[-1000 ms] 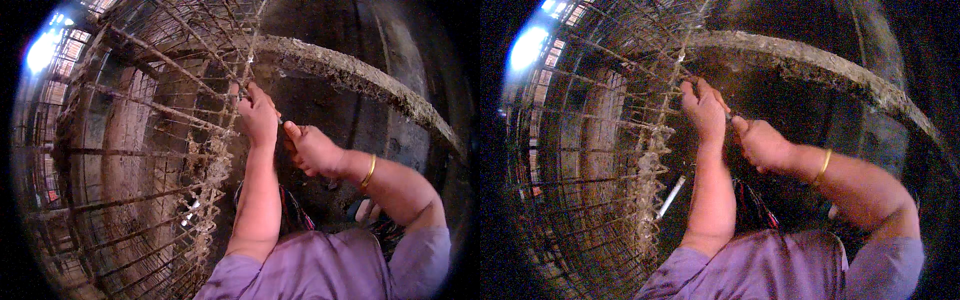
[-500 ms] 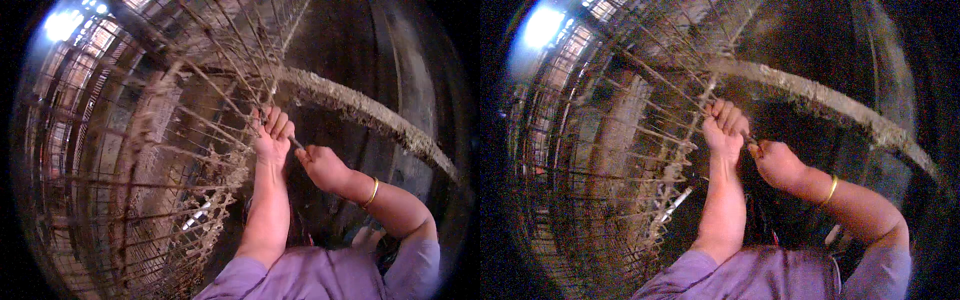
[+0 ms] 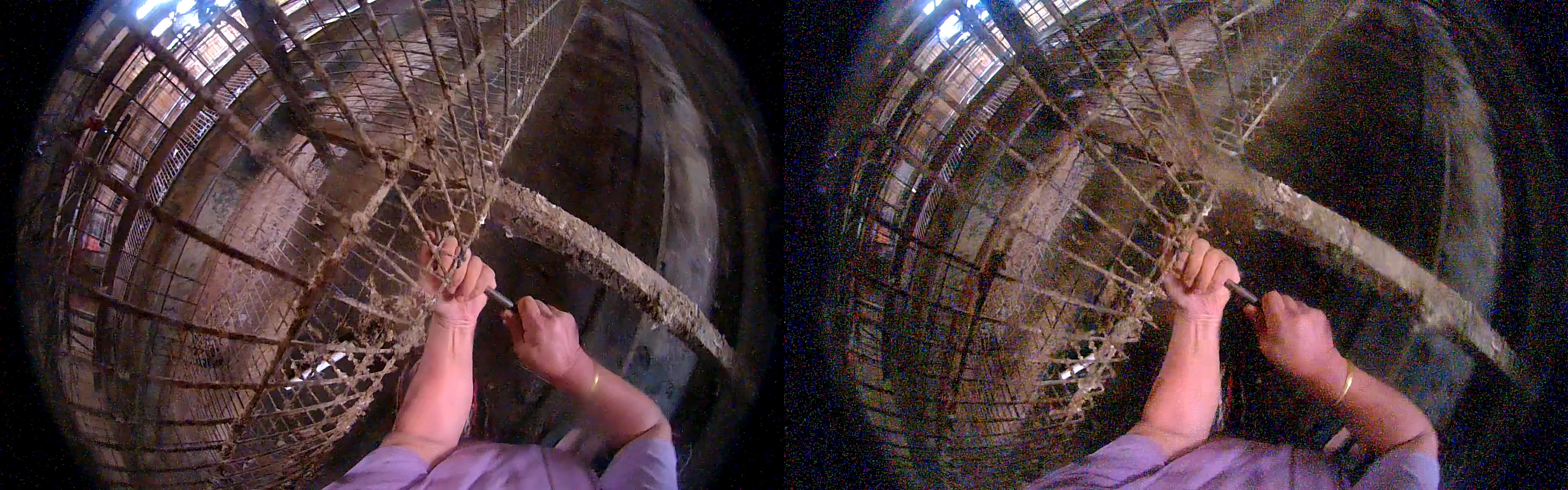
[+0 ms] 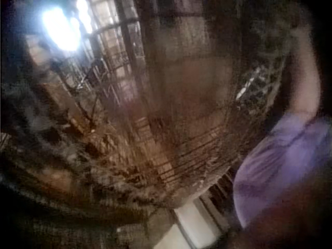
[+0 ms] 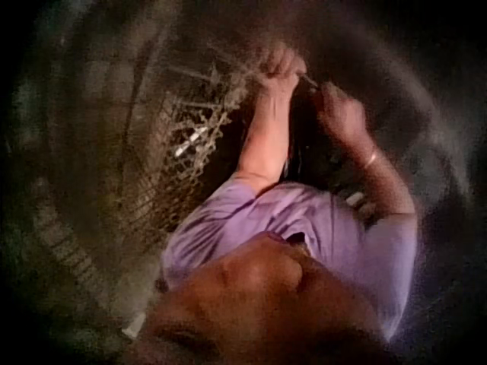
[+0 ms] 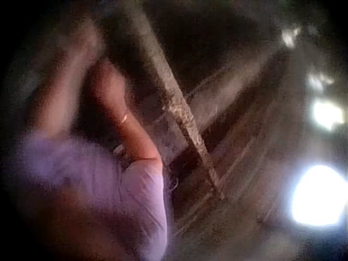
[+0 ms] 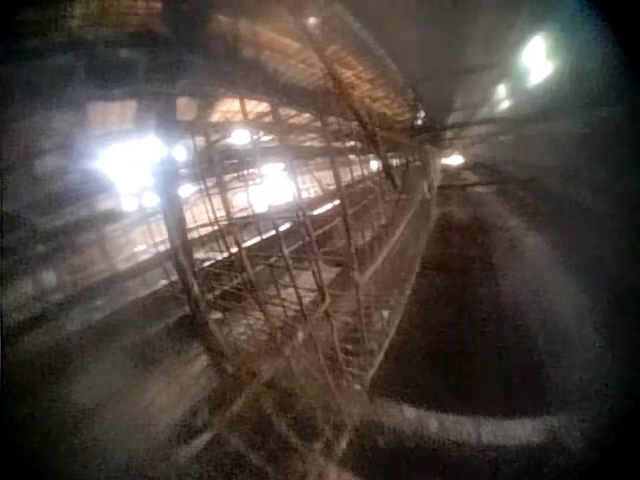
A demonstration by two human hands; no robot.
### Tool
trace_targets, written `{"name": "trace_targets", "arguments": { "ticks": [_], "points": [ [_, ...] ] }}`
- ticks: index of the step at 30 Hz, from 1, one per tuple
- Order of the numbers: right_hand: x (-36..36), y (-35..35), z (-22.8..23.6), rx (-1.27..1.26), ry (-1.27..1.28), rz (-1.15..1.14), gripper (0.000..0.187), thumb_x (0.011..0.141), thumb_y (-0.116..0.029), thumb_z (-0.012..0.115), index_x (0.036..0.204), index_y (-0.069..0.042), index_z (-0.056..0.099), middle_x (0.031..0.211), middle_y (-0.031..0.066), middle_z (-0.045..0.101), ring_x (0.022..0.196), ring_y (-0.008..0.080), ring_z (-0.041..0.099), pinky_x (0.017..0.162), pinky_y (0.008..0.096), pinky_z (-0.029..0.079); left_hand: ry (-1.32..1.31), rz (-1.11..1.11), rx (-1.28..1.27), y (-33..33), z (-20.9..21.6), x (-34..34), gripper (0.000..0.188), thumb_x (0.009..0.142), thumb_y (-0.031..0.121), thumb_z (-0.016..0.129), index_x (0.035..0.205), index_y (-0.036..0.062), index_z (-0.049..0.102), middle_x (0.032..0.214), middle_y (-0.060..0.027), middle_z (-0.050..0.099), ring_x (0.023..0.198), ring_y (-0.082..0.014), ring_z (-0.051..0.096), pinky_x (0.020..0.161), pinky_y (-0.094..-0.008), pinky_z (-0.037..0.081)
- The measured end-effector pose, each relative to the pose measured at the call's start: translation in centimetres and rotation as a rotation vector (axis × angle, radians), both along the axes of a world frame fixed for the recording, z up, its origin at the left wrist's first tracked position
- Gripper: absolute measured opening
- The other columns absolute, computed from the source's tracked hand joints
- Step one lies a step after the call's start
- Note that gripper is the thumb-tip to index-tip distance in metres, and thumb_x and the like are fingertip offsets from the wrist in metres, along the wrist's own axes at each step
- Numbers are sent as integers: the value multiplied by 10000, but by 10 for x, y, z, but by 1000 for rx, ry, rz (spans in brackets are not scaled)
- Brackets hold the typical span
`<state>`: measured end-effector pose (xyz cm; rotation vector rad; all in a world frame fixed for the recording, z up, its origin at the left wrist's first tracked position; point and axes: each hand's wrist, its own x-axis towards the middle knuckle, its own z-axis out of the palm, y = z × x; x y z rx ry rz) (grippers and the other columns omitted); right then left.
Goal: The person repairs a wire mesh structure by hand, using a thin metal rod to bend and secure wires at various junctions. They work on different sections of the mesh, including the top and lower parts, while squatting or sitting on the floor.
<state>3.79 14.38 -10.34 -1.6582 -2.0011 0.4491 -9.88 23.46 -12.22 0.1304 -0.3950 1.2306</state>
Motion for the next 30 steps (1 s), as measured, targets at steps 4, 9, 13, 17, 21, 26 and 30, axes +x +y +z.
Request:
{"name": "trace_targets", "arguments": {
  "ticks": [4,9,13,17,21,26,30],
  "points": [
    [1,9,-13,-17,92,-34,268,858,-223,597,698,-44,480,559,187,499,527,392,526,465,429,410,231,9,56,9,3,5,361,901,293,456,569,165,395,497,48,313,421,-83,278,411,-225,248],
    [-22,21,-90,-188,810,117,413,919,-348,503,645,-42,460,525,60,401,496,154,364,458,329,344,531,13,-30,5,12,2,398,919,400,400,608,162,329,519,46,279,440,-75,243,380,-227,186],
    [-68,7,-113,-286,1288,124,398,950,-320,451,668,-40,487,571,-7,413,555,99,378,491,277,338,930,214,-174,-4,21,1,370,926,426,381,682,149,356,532,41,282,432,-67,228,356,-212,167],
    [-54,5,-107,-184,1033,62,348,948,-280,460,710,-30,504,556,32,427,518,110,381,463,305,346,793,147,73,-6,23,-2,319,944,383,357,743,135,375,525,36,302,420,-78,260,354,-207,182],
    [-67,-2,-91,-108,891,-149,291,947,-235,468,756,-19,511,570,50,448,527,105,408,469,314,367,1331,288,132,-9,10,-1,188,952,259,392,891,91,448,593,-20,446,465,-117,379,395,-241,290],
    [-110,-5,-104,-324,1351,-58,325,965,-250,367,815,-7,522,690,45,527,640,113,458,557,313,411,2123,1347,616,18,-43,-14,155,932,146,445,1024,27,483,735,-35,562,579,-118,511,463,-286,390],
    [-109,-7,-121,-606,1416,-133,411,964,-352,350,715,-50,475,638,47,499,559,147,445,503,314,376,2108,366,-55,1,3,-5,161,929,167,470,1005,36,525,796,-42,605,648,-162,569,522,-368,439]
  ]
}}
